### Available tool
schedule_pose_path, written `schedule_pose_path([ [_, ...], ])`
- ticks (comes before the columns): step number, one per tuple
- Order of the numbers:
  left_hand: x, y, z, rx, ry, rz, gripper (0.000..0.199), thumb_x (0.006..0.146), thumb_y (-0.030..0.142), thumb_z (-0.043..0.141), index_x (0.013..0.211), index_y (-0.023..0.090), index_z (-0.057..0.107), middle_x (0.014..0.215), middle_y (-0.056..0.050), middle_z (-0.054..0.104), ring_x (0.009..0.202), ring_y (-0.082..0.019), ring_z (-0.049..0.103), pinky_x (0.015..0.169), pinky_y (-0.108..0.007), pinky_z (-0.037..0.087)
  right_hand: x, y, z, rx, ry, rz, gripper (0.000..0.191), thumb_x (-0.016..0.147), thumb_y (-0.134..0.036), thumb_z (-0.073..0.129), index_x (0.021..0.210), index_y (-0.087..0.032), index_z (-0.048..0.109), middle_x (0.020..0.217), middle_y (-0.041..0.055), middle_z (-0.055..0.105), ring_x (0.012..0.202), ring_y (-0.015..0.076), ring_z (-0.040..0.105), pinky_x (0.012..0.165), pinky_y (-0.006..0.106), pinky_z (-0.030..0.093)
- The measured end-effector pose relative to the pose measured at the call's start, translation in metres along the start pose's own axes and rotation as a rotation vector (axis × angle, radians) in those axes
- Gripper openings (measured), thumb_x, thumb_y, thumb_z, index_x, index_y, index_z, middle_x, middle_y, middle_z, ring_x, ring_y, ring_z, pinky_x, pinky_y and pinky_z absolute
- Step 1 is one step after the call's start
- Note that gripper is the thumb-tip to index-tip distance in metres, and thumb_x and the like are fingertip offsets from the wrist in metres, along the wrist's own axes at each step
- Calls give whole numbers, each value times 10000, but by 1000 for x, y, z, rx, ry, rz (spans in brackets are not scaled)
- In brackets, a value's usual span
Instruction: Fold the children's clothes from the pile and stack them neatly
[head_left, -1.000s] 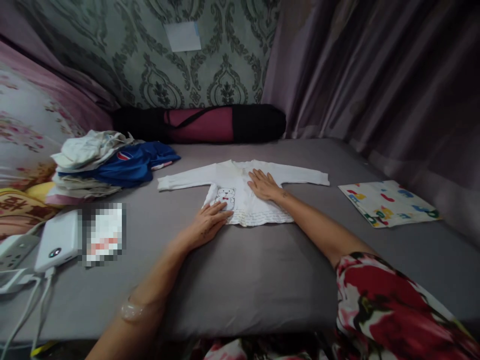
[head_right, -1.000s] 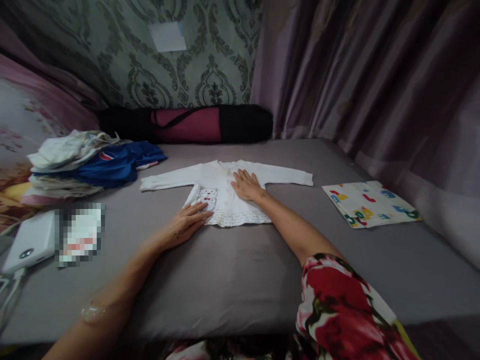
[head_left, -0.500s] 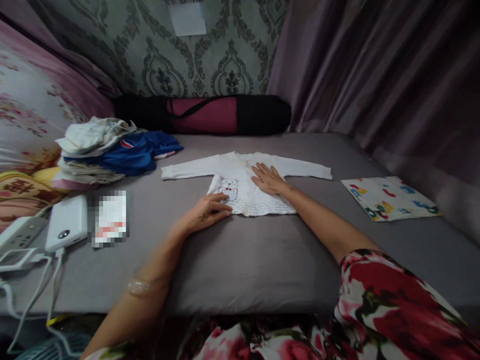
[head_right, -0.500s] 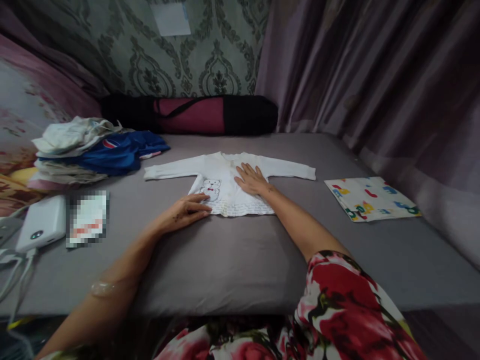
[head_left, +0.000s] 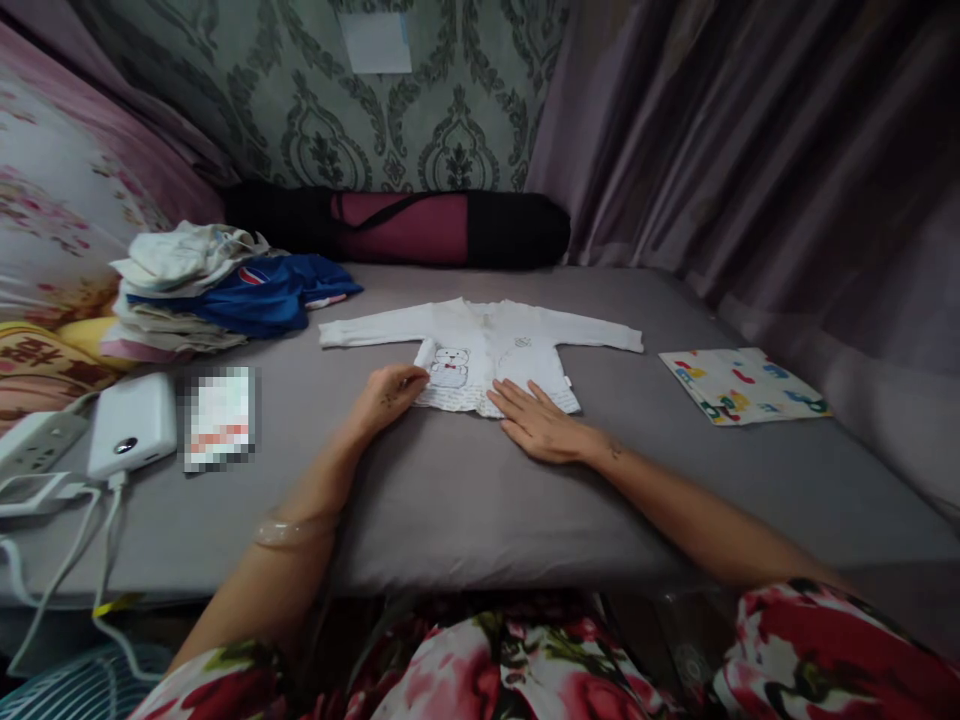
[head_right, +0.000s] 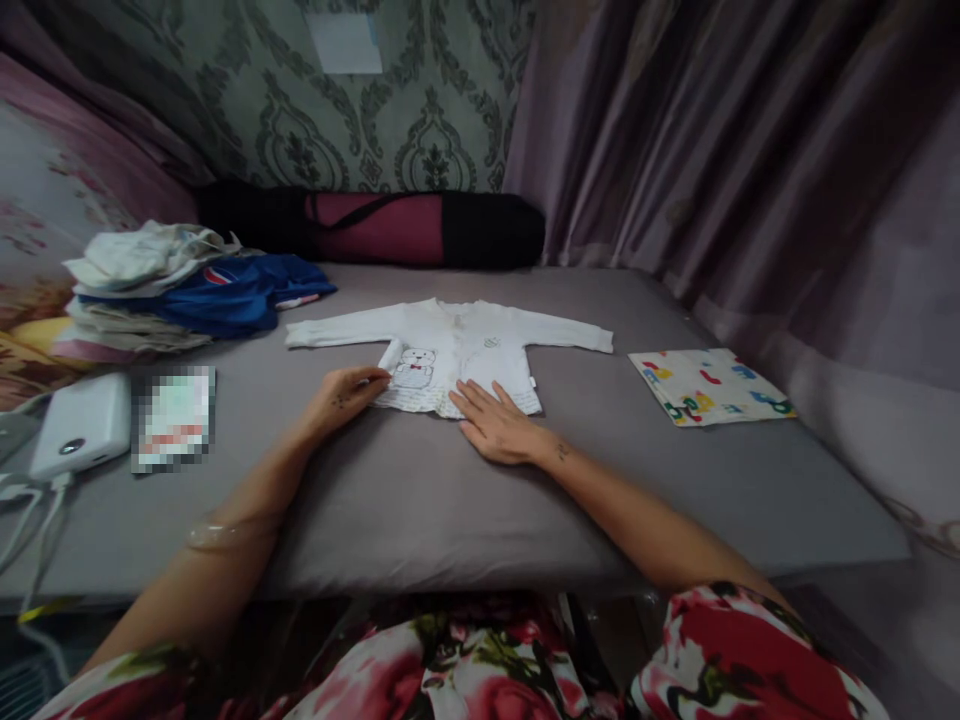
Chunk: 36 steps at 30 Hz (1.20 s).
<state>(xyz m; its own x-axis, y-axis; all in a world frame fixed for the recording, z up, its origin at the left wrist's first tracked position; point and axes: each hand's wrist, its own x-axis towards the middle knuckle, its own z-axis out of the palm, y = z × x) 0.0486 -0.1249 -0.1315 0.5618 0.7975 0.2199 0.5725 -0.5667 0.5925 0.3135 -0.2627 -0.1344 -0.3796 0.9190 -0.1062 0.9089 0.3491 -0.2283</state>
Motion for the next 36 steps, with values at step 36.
schedule_pose_path([
  [36, -3, -14, 1, -19, 3, -323, 246, 792, 345, 601, 955, 167, 647, 753, -25, 649, 698, -166, 571, 641, -266, 407, 200, -12, -1, 15, 186, 358, 633, 1009, -414, 164, 1523, -51, 239, 1610, 149, 165, 1481, 275, 107, 1181, 495, 58],
])
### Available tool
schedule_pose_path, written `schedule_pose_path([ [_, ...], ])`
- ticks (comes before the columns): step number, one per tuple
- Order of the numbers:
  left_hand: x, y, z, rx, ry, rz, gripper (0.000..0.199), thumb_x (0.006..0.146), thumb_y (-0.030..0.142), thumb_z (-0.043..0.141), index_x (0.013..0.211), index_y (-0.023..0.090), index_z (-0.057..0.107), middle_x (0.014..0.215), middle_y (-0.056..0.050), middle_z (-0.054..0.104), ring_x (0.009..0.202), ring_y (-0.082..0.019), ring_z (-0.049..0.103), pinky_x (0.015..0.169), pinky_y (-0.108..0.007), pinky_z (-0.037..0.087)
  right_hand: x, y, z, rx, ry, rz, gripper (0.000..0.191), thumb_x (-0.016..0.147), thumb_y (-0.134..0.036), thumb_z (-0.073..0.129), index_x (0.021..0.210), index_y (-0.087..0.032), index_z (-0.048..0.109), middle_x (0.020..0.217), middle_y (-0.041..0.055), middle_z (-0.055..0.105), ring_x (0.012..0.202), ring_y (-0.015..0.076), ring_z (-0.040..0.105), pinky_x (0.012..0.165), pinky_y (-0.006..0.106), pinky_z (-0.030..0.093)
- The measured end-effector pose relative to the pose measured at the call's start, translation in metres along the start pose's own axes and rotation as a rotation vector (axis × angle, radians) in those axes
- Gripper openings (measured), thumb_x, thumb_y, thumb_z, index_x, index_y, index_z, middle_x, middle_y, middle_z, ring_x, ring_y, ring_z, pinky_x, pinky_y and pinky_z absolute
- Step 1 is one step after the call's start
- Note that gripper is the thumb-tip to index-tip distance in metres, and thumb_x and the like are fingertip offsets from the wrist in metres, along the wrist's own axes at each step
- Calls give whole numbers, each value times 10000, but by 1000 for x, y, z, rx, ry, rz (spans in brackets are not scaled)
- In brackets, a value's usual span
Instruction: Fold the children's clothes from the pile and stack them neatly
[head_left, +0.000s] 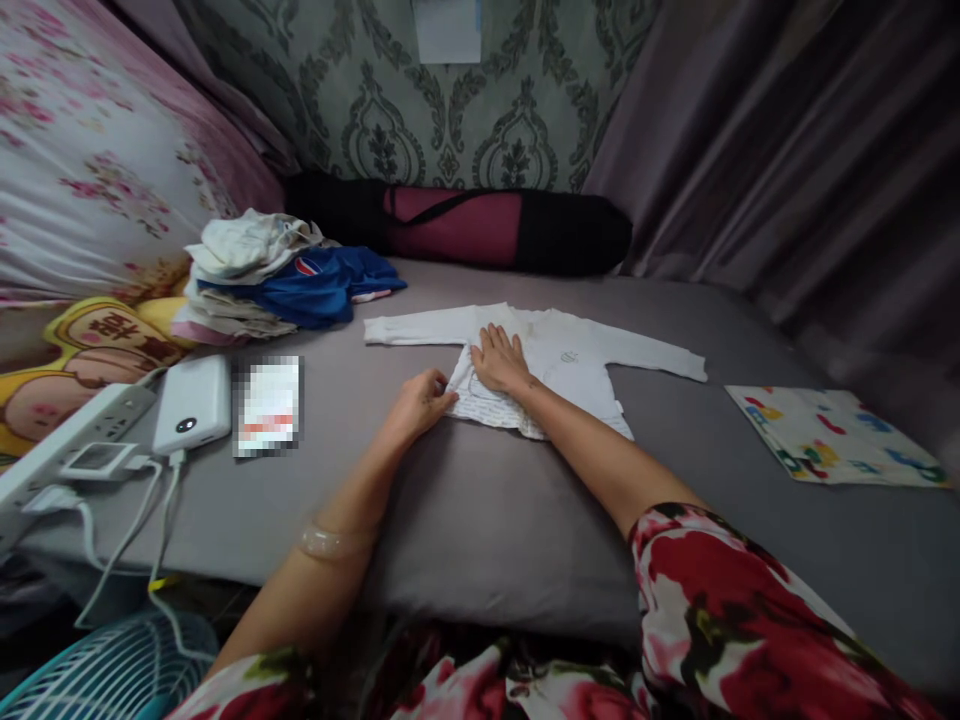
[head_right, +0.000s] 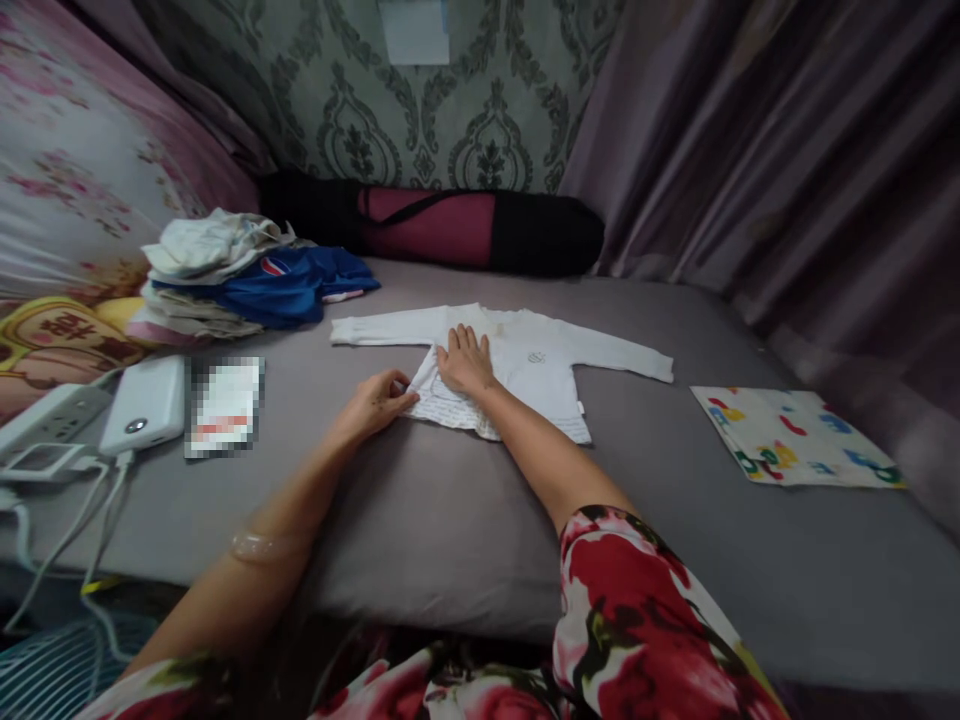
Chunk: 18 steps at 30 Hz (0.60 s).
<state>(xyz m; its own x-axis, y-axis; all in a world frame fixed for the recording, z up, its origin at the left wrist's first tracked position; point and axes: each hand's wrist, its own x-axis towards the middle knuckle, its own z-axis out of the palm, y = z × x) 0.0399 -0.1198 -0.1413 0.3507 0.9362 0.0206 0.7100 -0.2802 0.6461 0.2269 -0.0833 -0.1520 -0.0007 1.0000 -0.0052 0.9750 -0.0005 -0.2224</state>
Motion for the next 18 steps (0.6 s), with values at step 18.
schedule_pose_path([
  [18, 48, -9, -6, 142, 113, 5, 238, 797, 235, 535, 929, 165, 719, 846, -93, 706, 809, -230, 631, 754, -324, 461, -133, -54, -11, 88, -119, -217, 623, 996, -425, 304, 1469, -20, 342, 1575, 200, 252, 1465, 291, 193, 1183, 453, 156],
])
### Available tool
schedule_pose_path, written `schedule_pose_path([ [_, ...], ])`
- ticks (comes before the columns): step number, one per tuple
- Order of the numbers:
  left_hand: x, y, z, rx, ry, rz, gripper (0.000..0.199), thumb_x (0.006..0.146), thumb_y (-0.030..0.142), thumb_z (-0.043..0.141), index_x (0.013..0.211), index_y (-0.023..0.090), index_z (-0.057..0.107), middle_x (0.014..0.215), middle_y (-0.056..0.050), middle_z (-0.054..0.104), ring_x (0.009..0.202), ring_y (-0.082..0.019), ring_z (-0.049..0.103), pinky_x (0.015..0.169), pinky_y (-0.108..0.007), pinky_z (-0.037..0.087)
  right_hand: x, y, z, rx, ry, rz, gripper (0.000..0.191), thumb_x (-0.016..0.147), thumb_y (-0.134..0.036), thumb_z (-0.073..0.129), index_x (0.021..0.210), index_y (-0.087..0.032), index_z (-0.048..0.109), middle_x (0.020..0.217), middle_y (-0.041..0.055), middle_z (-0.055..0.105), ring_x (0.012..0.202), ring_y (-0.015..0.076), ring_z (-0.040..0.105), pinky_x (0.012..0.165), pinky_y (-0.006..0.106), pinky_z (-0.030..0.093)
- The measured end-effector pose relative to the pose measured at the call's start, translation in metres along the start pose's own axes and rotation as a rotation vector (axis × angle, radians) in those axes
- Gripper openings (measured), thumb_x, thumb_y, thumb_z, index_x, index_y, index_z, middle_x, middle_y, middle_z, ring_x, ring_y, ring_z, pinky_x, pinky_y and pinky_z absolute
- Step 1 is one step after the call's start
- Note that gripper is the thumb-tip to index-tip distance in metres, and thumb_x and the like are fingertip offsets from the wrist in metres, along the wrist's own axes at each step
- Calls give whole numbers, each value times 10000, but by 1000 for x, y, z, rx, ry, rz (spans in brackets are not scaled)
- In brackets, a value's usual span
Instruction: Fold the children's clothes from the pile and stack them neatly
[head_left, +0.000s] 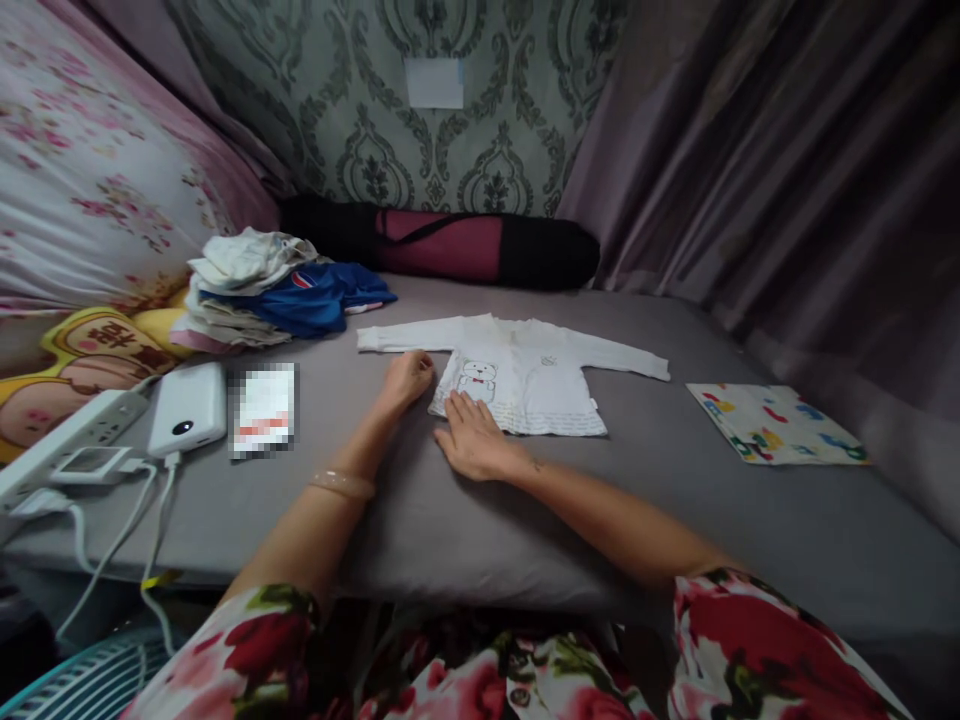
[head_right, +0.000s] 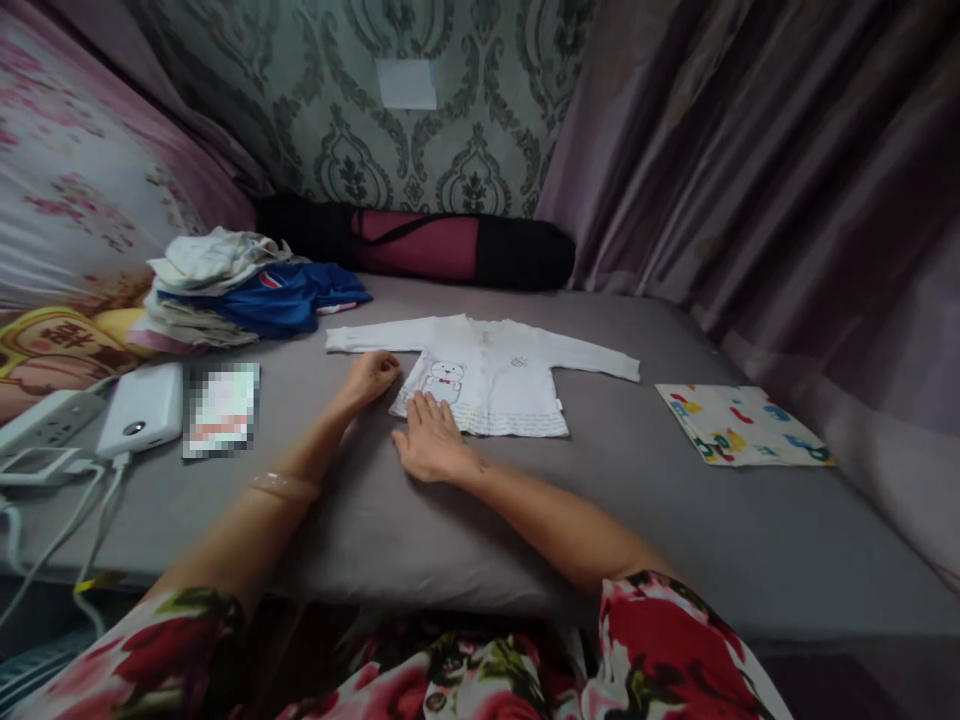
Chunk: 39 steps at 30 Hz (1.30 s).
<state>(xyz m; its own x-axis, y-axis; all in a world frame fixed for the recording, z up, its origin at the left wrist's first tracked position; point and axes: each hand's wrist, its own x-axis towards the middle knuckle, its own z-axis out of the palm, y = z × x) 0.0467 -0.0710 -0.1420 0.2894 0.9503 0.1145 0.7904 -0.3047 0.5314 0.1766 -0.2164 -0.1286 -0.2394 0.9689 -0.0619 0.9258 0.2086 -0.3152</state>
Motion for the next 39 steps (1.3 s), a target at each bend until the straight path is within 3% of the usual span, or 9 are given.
schedule_pose_path([
  [4, 28, 3, 4, 78, 48, 187, 268, 808, 187, 548, 1020, 160, 709, 947, -109, 676, 925, -238, 602, 850, -334, 453, 3, -12, -14, -44, 108, -61, 371, 990, -347, 380, 1165, -114, 608, 1236, 157, 607, 1201, 255, 516, 1032, 375, 398],
  [8, 45, 6, 8, 151, 39, 297, 269, 831, 182, 555, 1047, 168, 714, 976, -120, 649, 988, -258, 567, 882, -355, 440, 27, -15, -17, -81, 206, -5, 237, 947, -349, 500, 1086, -176, 583, 1120, 115, 604, 1073, 249, 554, 884, 352, 491],
  [12, 51, 4, 8, 229, 29, 392, 258, 881, 203, 504, 995, 162, 732, 992, -133, 649, 961, -251, 556, 880, -378, 438, 45, -16, -11, -114, 172, 44, 223, 943, -294, 484, 1094, -154, 570, 1109, 137, 594, 1038, 264, 574, 832, 362, 513],
  [18, 60, 0, 9, 369, 4, 460, 312, 872, 115, 434, 984, 130, 725, 1006, -160, 645, 959, -261, 535, 857, -390, 427, 51, -7, -9, -134, 126, 4, 241, 918, -120, 396, 1058, -157, 588, 1064, 140, 614, 956, 237, 604, 805, 336, 503],
  [24, 67, 3, 12, 397, 78, 384, 328, 895, 111, 403, 1017, 138, 706, 1051, -157, 635, 974, -268, 531, 834, -387, 414, 50, 9, -11, -21, 76, -118, 228, 924, -141, 405, 1020, -147, 611, 1001, 106, 620, 974, 205, 585, 865, 296, 452],
  [32, 64, -2, 11, 316, 62, 362, 349, 878, 85, 403, 1023, 146, 714, 1055, -150, 639, 993, -272, 533, 843, -385, 409, 61, 20, -31, 228, -24, -183, 250, 972, -313, 460, 966, -199, 683, 907, 32, 684, 853, 163, 619, 768, 255, 437],
  [34, 64, -4, 10, 306, 58, 365, 348, 877, 87, 408, 1012, 154, 722, 1048, -140, 648, 990, -270, 539, 846, -380, 410, 72, 29, -34, 191, 64, -85, 312, 1003, -293, 382, 991, -190, 676, 944, 54, 693, 901, 177, 623, 807, 271, 437],
  [36, 63, -6, 10, 304, 56, 374, 343, 880, 97, 416, 1012, 161, 726, 1043, -130, 657, 989, -267, 545, 854, -377, 413, 82, 37, -30, 87, 199, 19, 325, 1005, -267, 359, 1120, -156, 641, 1117, 111, 669, 1063, 213, 590, 926, 312, 415],
  [39, 63, -9, 10, 310, 59, 377, 344, 887, 112, 420, 1029, 165, 728, 1043, -124, 662, 984, -261, 556, 859, -372, 426, 94, 43, -15, -37, 221, 26, 473, 990, -309, 395, 1385, -60, 464, 1464, 188, 446, 1366, 279, 368, 1122, 413, 266],
])
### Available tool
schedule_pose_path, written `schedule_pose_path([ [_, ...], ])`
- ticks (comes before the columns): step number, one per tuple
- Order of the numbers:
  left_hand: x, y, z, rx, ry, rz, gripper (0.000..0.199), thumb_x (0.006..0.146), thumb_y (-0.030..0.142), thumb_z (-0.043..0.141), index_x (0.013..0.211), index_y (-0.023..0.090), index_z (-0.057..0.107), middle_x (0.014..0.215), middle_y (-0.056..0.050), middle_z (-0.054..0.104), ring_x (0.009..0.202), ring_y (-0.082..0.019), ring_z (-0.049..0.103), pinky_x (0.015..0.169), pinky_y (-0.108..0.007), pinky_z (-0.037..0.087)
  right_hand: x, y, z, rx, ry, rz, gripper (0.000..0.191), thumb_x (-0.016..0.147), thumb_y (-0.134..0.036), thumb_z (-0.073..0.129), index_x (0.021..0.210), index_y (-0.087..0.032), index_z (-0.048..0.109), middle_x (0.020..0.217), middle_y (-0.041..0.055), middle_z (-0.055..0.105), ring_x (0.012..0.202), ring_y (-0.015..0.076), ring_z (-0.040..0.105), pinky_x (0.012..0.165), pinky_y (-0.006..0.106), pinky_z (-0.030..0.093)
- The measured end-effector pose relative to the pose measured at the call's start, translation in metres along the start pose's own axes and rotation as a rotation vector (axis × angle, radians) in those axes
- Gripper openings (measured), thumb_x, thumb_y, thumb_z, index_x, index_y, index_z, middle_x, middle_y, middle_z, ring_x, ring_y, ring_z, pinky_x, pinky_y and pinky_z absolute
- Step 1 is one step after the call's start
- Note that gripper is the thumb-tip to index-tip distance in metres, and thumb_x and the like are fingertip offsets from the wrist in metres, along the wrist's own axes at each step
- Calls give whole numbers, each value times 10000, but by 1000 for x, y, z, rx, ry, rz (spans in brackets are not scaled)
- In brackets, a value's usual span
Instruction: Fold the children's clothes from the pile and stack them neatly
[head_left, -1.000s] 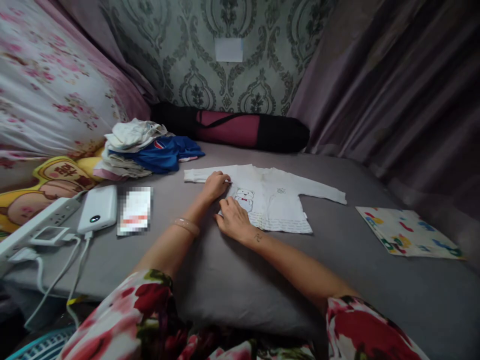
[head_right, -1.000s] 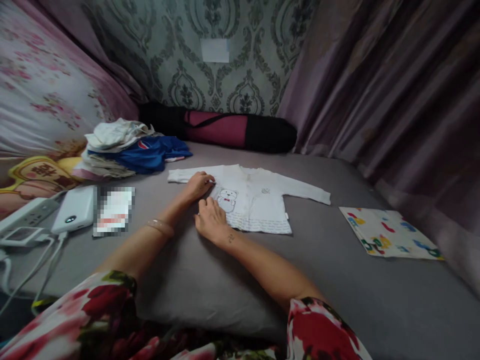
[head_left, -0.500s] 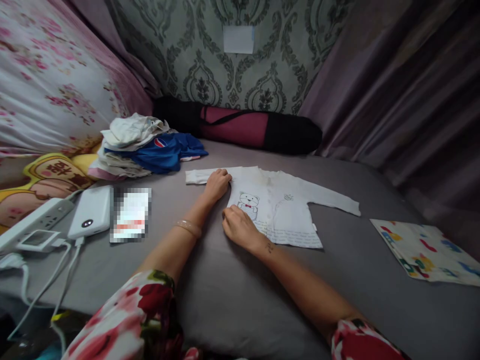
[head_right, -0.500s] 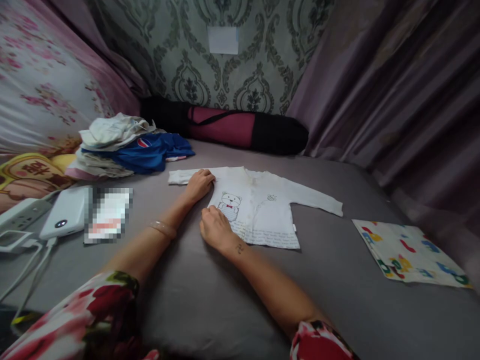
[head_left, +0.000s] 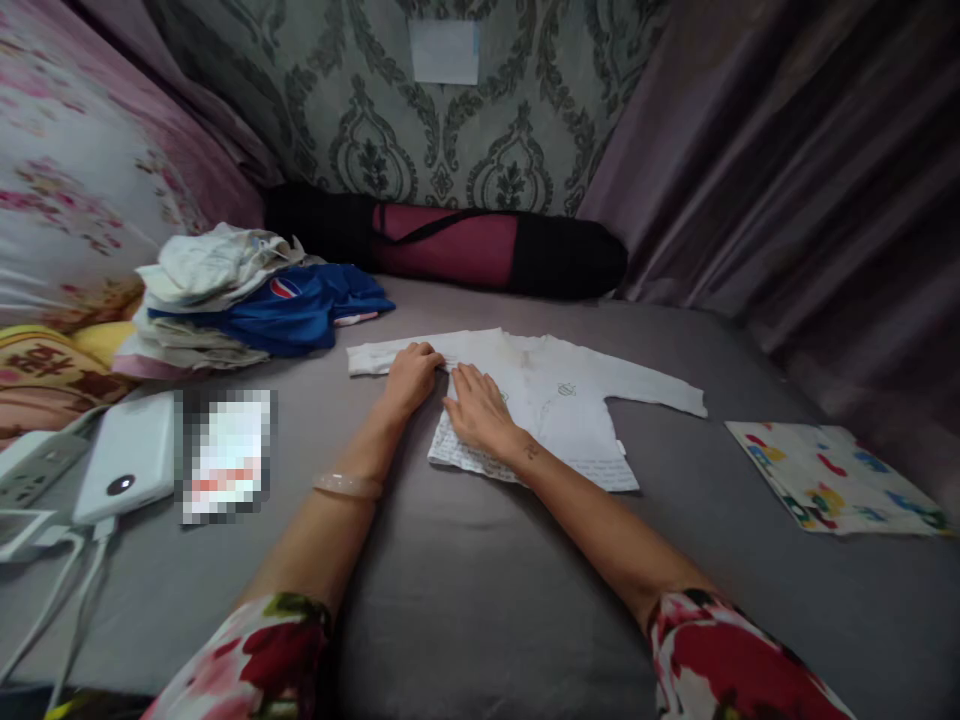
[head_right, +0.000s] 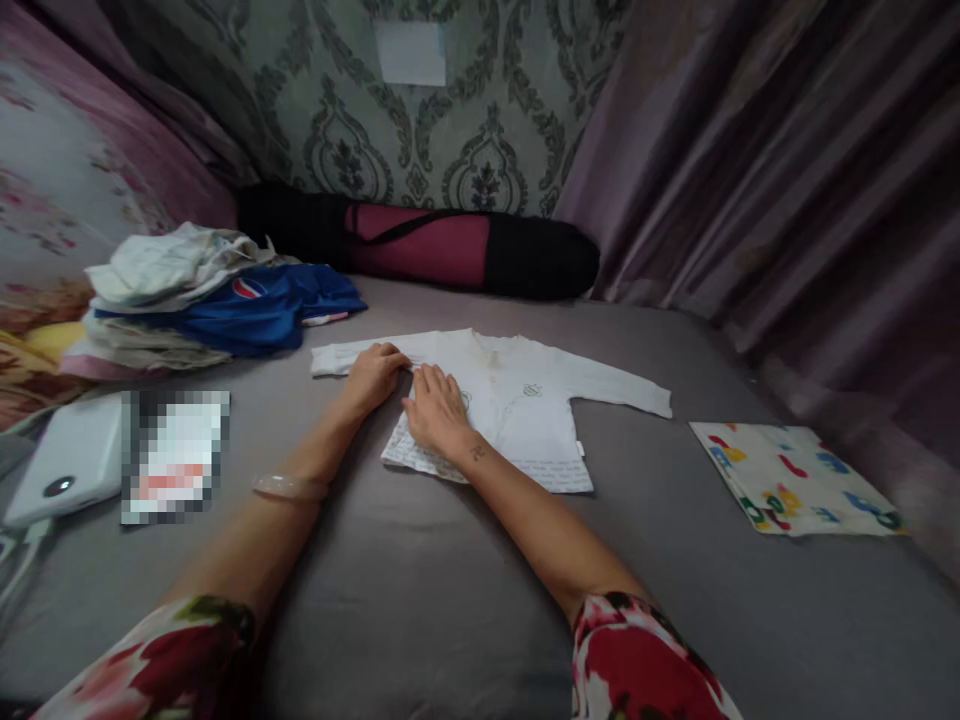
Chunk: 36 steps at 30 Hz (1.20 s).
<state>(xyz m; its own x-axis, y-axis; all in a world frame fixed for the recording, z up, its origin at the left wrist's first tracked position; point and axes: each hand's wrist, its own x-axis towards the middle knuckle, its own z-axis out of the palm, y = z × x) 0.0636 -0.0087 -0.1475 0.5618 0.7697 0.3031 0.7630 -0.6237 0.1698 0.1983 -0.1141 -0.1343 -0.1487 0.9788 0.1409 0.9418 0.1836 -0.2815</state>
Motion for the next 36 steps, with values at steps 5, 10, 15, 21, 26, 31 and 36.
schedule_pose_path([
  [5, 1, -4, 2, 2, 6, -24, 348, 883, 114, 419, 1026, 174, 731, 1040, -120, 668, 991, -255, 572, 858, -364, 451, -2, -3, 21, -30, -58, -47, 609, 1009, -387, 287, 1490, -15, 311, 1587, 167, 235, 1474, 280, 161, 1194, 481, 96],
  [10, 0, -4, 5, -5, 10, -25, 338, 870, 115, 418, 1029, 179, 710, 1056, -114, 655, 1020, -257, 571, 897, -382, 455, -5, -6, 23, -11, -34, -17, 607, 1002, -402, 302, 1499, -55, 310, 1588, 147, 239, 1476, 262, 165, 1200, 477, 86],
  [15, -5, -2, 5, -33, 8, -12, 341, 876, 127, 387, 1021, 231, 678, 1055, -100, 634, 1066, -257, 573, 940, -404, 449, 1, 4, 8, 187, -122, -53, 599, 1010, -409, 275, 1509, -78, 297, 1589, 135, 244, 1479, 230, 171, 1205, 440, 127],
  [21, -18, 3, -12, -80, -32, -20, 343, 944, 219, 346, 1149, 167, 616, 1173, -117, 605, 1021, -258, 609, 900, -406, 494, -31, 90, -42, 248, -24, 71, 562, 1000, -359, 261, 1508, -128, 325, 1603, 100, 215, 1489, 215, 122, 1206, 450, 121],
  [26, -28, 50, -15, -146, -99, 154, 433, 984, 342, 306, 1264, 113, 543, 1260, -149, 578, 1150, -260, 568, 1011, -398, 446, -82, 151, -54, -17, -121, 226, 596, 996, -364, 254, 1511, -66, 307, 1599, 154, 199, 1487, 260, 121, 1206, 463, 82],
  [31, -45, 113, -1, -166, -312, 344, 621, 983, 532, 276, 1420, 113, 414, 1492, -188, 409, 1423, -298, 320, 1157, -466, 268, -106, 147, -42, -136, -135, 131, 602, 1006, -409, 222, 1521, -105, 296, 1599, 145, 204, 1483, 264, 143, 1199, 493, 87],
  [36, -63, 121, -4, -114, -442, 266, 815, 929, 684, 260, 1531, 136, 241, 1603, -180, 193, 1492, -321, 108, 1185, -549, 112, -127, 133, -43, -167, -136, 68, 614, 1010, -431, 227, 1527, -106, 288, 1595, 165, 206, 1478, 292, 156, 1191, 515, 113],
])
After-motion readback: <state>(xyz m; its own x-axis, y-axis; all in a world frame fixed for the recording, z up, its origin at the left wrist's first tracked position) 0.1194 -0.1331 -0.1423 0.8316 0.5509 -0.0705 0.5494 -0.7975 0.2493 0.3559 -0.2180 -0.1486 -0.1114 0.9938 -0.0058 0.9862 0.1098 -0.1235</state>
